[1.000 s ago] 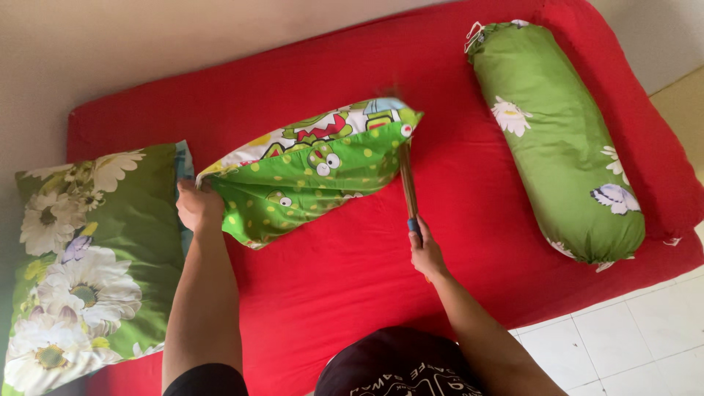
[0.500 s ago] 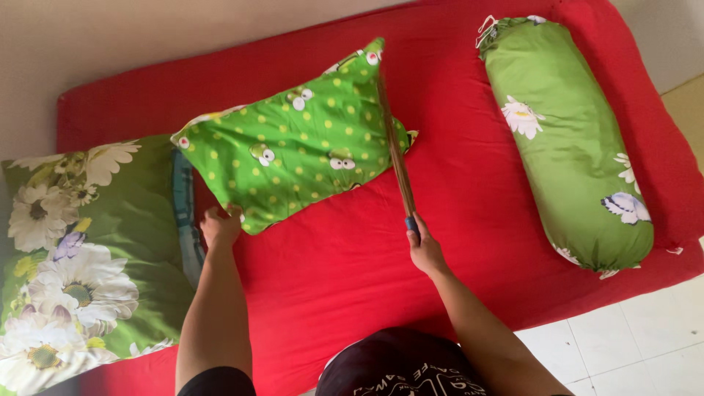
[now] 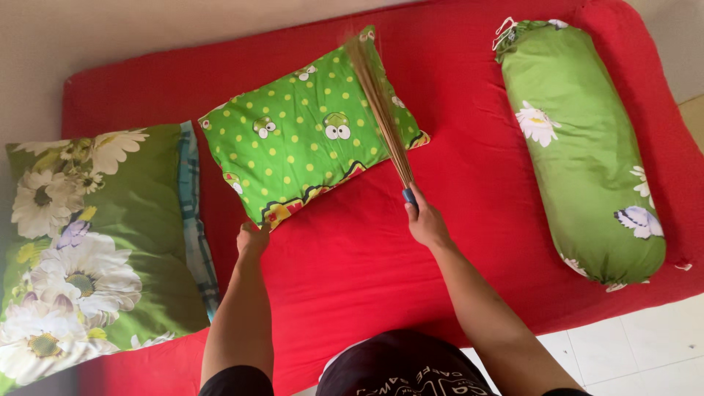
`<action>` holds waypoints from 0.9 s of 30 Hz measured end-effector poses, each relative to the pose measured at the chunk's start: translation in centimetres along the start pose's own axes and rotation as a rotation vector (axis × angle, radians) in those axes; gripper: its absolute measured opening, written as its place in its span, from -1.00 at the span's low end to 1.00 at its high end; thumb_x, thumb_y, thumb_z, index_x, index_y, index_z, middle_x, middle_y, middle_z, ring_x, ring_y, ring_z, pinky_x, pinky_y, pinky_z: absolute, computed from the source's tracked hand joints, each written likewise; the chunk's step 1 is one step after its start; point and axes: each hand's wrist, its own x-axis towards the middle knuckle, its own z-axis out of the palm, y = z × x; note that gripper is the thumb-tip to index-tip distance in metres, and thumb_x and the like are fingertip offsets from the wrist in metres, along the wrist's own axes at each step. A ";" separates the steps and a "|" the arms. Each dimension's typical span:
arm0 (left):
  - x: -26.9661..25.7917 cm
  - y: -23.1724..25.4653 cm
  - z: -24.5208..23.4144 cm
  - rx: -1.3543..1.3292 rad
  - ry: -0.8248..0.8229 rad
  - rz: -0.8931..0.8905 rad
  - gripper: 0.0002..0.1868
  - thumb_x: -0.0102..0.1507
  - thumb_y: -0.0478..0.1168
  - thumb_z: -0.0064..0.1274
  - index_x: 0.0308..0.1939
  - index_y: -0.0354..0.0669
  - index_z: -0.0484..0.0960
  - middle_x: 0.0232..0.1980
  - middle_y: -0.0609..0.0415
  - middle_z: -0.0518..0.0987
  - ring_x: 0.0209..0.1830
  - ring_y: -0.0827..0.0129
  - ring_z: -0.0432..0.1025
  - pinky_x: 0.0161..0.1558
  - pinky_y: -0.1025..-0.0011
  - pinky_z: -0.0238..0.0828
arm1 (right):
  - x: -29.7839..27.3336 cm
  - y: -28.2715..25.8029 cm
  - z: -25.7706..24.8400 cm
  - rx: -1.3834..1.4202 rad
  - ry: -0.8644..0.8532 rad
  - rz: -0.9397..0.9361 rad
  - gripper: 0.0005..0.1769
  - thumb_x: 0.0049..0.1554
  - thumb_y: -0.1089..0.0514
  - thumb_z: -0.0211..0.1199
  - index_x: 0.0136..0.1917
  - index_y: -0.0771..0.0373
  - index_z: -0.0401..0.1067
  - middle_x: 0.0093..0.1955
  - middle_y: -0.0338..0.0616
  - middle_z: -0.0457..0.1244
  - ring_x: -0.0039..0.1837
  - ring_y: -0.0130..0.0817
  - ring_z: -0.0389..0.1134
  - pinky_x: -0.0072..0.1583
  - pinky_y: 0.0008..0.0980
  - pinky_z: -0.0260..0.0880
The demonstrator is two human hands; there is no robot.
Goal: The person uses a small broom to dust a green pillow and the red bedsheet, then straightens the bedsheet and arranges the pillows neatly on the bed.
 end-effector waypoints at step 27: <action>4.6 4.8 4.4 -0.392 0.185 -0.181 0.06 0.09 0.29 0.41 0.32 -0.42 0.27 0.30 -0.34 0.39 0.22 -0.07 0.37 0.18 0.11 0.35 | -3.8 5.3 1.4 0.207 0.199 0.113 -0.29 0.33 -0.08 -0.02 0.68 -0.04 -0.09 0.20 0.05 0.38 0.09 0.01 0.49 0.11 -0.07 0.50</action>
